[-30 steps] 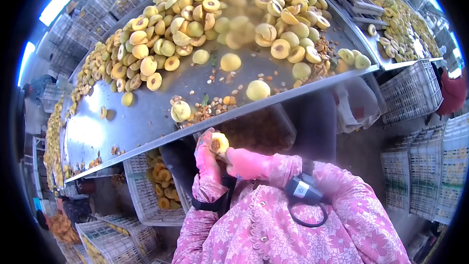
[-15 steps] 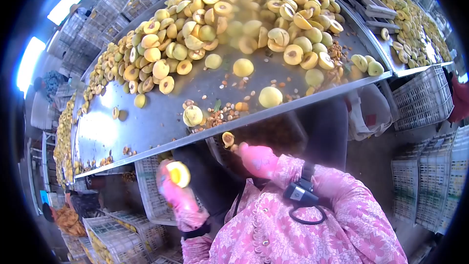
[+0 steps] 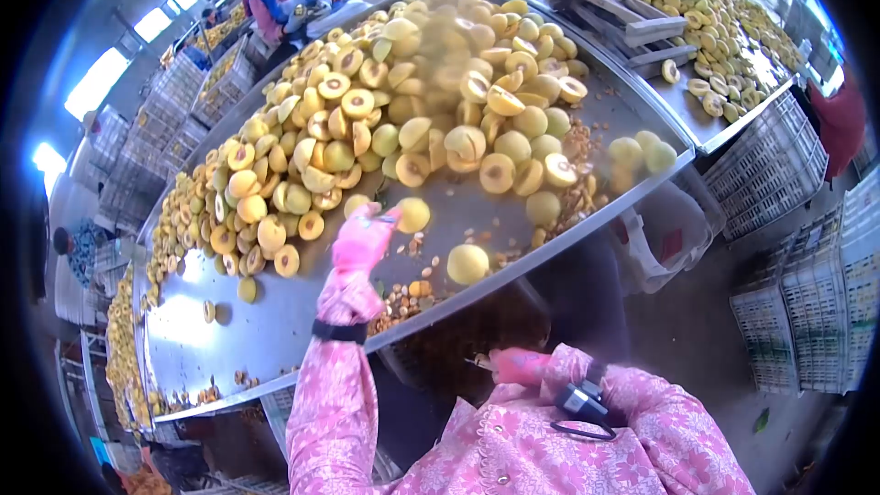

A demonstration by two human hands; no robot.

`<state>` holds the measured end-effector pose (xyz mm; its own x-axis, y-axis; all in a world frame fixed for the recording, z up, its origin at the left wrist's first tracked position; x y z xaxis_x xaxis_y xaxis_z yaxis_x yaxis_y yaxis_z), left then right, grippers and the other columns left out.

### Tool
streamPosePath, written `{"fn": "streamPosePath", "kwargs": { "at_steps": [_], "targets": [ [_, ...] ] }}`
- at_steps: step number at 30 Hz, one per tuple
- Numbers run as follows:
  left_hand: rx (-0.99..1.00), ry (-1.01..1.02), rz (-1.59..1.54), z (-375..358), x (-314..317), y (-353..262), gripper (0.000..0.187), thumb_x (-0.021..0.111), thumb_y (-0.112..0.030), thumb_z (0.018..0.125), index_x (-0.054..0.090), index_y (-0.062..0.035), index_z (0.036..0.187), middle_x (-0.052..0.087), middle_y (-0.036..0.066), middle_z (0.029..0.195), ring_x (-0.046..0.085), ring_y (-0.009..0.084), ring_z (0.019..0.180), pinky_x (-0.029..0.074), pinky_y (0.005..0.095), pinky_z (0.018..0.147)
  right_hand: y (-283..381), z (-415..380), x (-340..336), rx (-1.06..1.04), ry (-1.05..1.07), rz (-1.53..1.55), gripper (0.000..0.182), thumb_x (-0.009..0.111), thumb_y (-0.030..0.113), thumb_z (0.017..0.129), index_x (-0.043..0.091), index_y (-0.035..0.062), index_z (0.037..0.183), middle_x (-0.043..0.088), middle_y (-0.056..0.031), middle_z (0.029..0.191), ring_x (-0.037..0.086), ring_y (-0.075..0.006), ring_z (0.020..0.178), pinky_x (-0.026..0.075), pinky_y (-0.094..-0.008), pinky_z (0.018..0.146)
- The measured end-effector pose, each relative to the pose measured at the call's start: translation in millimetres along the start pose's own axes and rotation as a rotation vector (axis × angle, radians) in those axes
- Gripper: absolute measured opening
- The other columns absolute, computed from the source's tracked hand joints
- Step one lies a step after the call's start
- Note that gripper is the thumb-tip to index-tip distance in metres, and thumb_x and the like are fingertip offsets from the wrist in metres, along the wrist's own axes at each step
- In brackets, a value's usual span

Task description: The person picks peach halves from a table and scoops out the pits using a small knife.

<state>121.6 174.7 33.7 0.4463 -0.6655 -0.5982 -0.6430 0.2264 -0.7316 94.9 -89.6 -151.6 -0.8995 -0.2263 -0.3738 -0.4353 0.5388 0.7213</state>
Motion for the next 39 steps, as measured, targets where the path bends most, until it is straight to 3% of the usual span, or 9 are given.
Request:
{"fn": "streamPosePath", "kwargs": {
  "at_steps": [5,6,7,10,13,30,32,33,39],
  "targets": [
    [0.164,-0.188,0.461,81,62,14,0.066,0.075,-0.036,0.058,0.054,0.0051,0.105,0.060,0.020,0.102,0.060,0.0287,0.090,0.046,0.0309,0.080,15,-32,-34,0.029,-0.021,0.108,0.026,0.056,0.022,0.081,0.048,-0.0001,0.092,0.059,-0.0157,0.076,0.060,-0.0307,0.074,0.045,-0.0379,0.062],
    [0.105,-0.044,0.211,67,56,5,0.060,0.071,-0.031,0.064,0.052,0.0020,0.111,0.060,0.016,0.102,0.060,0.0278,0.084,0.048,0.0345,0.078,17,-37,-41,0.104,-0.045,0.153,0.025,0.055,0.023,0.082,0.048,0.0007,0.091,0.059,-0.0148,0.075,0.059,-0.0298,0.073,0.044,-0.0370,0.061],
    [0.031,0.138,-0.190,65,60,18,0.059,0.067,-0.027,0.066,0.049,0.0016,0.114,0.059,0.016,0.102,0.060,0.0283,0.085,0.048,0.0380,0.078,-4,-36,-29,0.331,0.086,0.809,0.025,0.054,0.024,0.083,0.048,0.0014,0.091,0.057,-0.0128,0.074,0.058,-0.0257,0.070,0.044,-0.0353,0.061],
    [0.021,0.643,-1.257,26,53,39,0.058,0.058,-0.019,0.072,0.040,0.0017,0.123,0.055,0.018,0.108,0.057,0.0320,0.093,0.047,0.0468,0.079,36,-58,-74,-0.187,-0.203,0.325,0.023,0.053,0.022,0.084,0.046,0.0012,0.091,0.056,-0.0121,0.073,0.056,-0.0199,0.067,0.043,-0.0343,0.060],
    [-0.058,0.610,-1.480,-38,38,27,0.058,0.059,-0.025,0.075,0.040,0.0035,0.122,0.054,0.020,0.108,0.056,0.0327,0.096,0.046,0.0479,0.081,78,-69,-102,-0.246,-0.247,0.326,0.021,0.055,0.018,0.082,0.046,0.0014,0.089,0.055,-0.0139,0.074,0.056,-0.0200,0.067,0.043,-0.0337,0.059],
    [-0.108,0.397,-1.499,-127,52,55,0.045,0.050,-0.031,0.086,0.048,0.0054,0.113,0.056,0.017,0.106,0.055,0.0272,0.098,0.044,0.0390,0.087,140,-65,-107,-0.443,-0.390,0.210,0.024,0.045,0.028,0.091,0.052,0.0046,0.087,0.048,-0.0002,0.070,0.045,-0.0086,0.063,0.039,-0.0234,0.063],
    [-0.076,0.394,-1.474,-128,53,54,0.046,0.052,-0.032,0.085,0.049,0.0055,0.111,0.056,0.018,0.105,0.055,0.0281,0.098,0.045,0.0396,0.087,141,-60,-102,-0.412,-0.235,0.033,0.021,0.058,0.010,0.077,0.041,0.0025,0.087,0.050,-0.0156,0.069,0.054,-0.0342,0.062,0.043,-0.0349,0.056],
    [-0.063,0.368,-1.462,-128,52,52,0.046,0.052,-0.032,0.085,0.050,0.0061,0.110,0.056,0.018,0.104,0.056,0.0274,0.096,0.046,0.0386,0.085,140,-60,-100,-0.410,-0.232,0.032,0.021,0.058,0.010,0.077,0.041,0.0025,0.087,0.050,-0.0156,0.069,0.054,-0.0342,0.062,0.043,-0.0349,0.056],
    [-0.096,0.333,-1.417,-123,56,61,0.043,0.051,-0.029,0.085,0.051,0.0081,0.106,0.058,0.017,0.099,0.059,0.0246,0.088,0.049,0.0358,0.079,122,-51,-94,-0.580,-0.178,0.371,0.029,0.041,0.031,0.092,0.051,0.0049,0.087,0.047,-0.0017,0.065,0.046,-0.0137,0.055,0.039,-0.0280,0.055]
  ]
}}
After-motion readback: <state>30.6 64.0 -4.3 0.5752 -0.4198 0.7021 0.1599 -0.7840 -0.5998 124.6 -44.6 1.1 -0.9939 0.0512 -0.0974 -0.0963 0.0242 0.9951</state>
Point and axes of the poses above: each hand's wrist, its own z-axis towards the middle knuckle, its own x-axis out of the palm, y = z × x, the point moved 5 cm from there along z, towards the middle knuckle
